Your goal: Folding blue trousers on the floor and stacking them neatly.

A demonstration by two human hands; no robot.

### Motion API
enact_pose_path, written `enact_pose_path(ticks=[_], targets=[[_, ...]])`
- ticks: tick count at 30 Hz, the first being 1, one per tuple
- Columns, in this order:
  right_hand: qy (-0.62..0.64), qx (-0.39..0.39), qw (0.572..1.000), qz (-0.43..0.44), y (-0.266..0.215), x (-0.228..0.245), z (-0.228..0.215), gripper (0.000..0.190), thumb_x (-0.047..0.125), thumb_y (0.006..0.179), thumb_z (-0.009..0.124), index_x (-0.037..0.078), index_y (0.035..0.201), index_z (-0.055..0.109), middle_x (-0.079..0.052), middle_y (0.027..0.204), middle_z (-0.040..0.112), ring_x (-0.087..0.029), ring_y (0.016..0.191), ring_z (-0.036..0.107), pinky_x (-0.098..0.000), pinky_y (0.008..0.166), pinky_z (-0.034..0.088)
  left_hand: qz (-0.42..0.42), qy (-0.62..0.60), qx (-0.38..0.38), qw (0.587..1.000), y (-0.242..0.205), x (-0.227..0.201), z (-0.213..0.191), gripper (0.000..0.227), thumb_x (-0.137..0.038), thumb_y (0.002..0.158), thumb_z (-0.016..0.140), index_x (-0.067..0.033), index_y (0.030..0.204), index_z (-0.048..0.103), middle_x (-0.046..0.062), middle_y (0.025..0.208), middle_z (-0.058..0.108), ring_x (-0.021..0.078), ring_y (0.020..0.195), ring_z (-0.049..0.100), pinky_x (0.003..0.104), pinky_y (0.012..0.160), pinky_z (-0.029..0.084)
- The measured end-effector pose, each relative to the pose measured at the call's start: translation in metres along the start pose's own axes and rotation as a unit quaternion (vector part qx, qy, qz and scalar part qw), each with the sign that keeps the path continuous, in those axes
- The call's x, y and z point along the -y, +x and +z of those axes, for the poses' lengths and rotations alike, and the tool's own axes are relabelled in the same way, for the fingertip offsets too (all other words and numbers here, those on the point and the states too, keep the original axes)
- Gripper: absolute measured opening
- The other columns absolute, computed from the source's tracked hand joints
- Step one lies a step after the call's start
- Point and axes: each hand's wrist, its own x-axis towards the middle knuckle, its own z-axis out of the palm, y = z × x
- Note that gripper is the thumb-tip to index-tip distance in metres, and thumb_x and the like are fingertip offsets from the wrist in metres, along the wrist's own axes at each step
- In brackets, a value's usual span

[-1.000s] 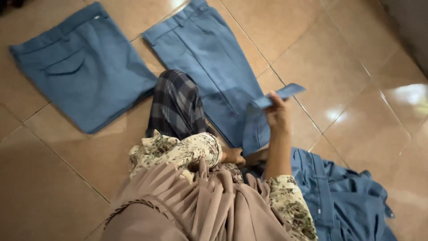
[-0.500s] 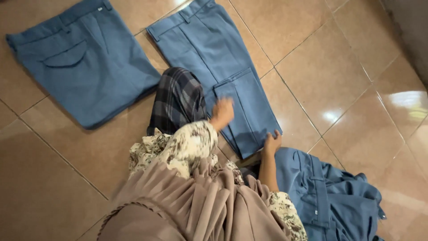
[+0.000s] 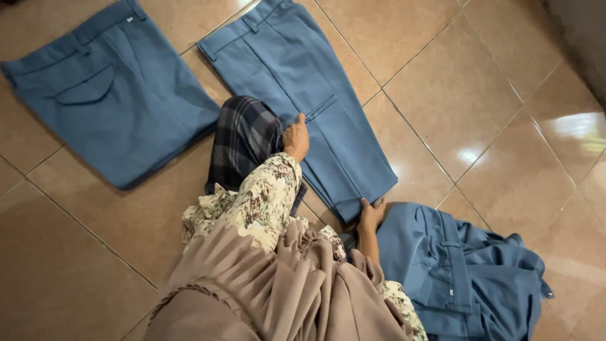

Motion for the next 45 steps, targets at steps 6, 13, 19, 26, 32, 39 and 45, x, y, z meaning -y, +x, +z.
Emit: enact_pose_path(ticks=[6, 13, 19, 26, 32, 39, 45], targets=[[0.241, 0.100, 0.960, 0.098, 0.010, -0.006, -0.004, 0.086, 0.012, 0.087, 0.082, 0.017, 0.159, 0.035, -0.020, 0.160, 0.037, -0.046, 0.144, 0.038, -0.0749, 0.106, 0.039, 0.048, 0.163, -0.074, 0.983, -0.024, -0.014, -0.018, 0.039, -0.005, 0.100, 0.051, -0.0206, 0.135, 0.048, 0.017, 0.109, 0.054, 0.0358, 0.100, 0.062, 0.046, 0.077, 0.056], [0.371, 0.175, 0.904, 0.122, 0.014, 0.051, -0.068, 0.051, 0.019, 0.086, 0.079, 0.018, 0.135, 0.062, -0.013, 0.135, 0.060, -0.038, 0.132, 0.052, -0.0663, 0.109, 0.034, 0.098, 0.152, -0.082, 0.980, -0.031, -0.007, -0.005, 0.033, -0.008, 0.102, 0.050, -0.0232, 0.131, 0.054, 0.013, 0.107, 0.052, 0.0310, 0.099, 0.058, 0.042, 0.074, 0.054], [0.405, 0.131, 0.904, 0.034, -0.005, 0.089, -0.148, 0.054, 0.021, 0.096, 0.074, 0.025, 0.145, 0.052, -0.015, 0.158, 0.028, -0.037, 0.151, 0.028, -0.0750, 0.117, 0.011, 0.231, -0.004, 0.002, 0.973, -0.069, -0.030, 0.034, 0.082, 0.007, 0.089, 0.065, -0.0264, 0.156, 0.032, 0.019, 0.128, 0.050, 0.0380, 0.101, 0.066, 0.047, 0.082, 0.064], [0.382, 0.083, 0.919, -0.052, -0.070, 0.172, -0.204, 0.038, 0.023, 0.099, 0.066, 0.040, 0.133, 0.062, 0.001, 0.143, 0.059, -0.019, 0.134, 0.056, -0.0572, 0.122, 0.027, 0.312, -0.108, 0.269, 0.905, -0.168, -0.047, 0.095, 0.105, 0.011, 0.076, 0.067, -0.0181, 0.164, 0.018, 0.030, 0.159, 0.030, 0.0500, 0.138, 0.048, 0.056, 0.109, 0.050], [0.424, 0.113, 0.898, -0.033, -0.017, 0.184, -0.149, 0.038, 0.011, 0.092, 0.075, 0.036, 0.119, 0.069, 0.001, 0.116, 0.073, -0.018, 0.100, 0.073, -0.0453, 0.099, 0.058, 0.277, -0.175, 0.404, 0.854, -0.205, -0.040, 0.103, 0.106, -0.026, 0.075, 0.072, -0.0147, 0.165, 0.017, 0.026, 0.163, 0.032, 0.0453, 0.146, 0.040, 0.055, 0.119, 0.038], [0.425, 0.250, 0.868, -0.070, -0.063, 0.260, 0.009, 0.039, 0.004, 0.092, 0.077, 0.021, 0.123, 0.062, -0.004, 0.105, 0.069, -0.022, 0.091, 0.073, -0.0453, 0.078, 0.067, 0.192, -0.103, 0.457, 0.862, -0.189, -0.018, 0.114, 0.070, -0.043, 0.081, 0.071, -0.0161, 0.137, 0.039, 0.017, 0.132, 0.048, 0.0352, 0.119, 0.052, 0.048, 0.101, 0.046], [0.256, 0.358, 0.893, -0.097, -0.101, 0.250, 0.085, 0.091, 0.007, 0.093, 0.075, 0.011, 0.164, 0.019, -0.016, 0.110, 0.058, -0.025, 0.092, 0.067, -0.0480, 0.074, 0.069, 0.149, -0.016, 0.510, 0.847, -0.156, -0.011, 0.134, 0.037, -0.045, 0.084, 0.068, -0.0155, 0.104, 0.058, 0.015, 0.097, 0.061, 0.0303, 0.087, 0.064, 0.044, 0.078, 0.054]])
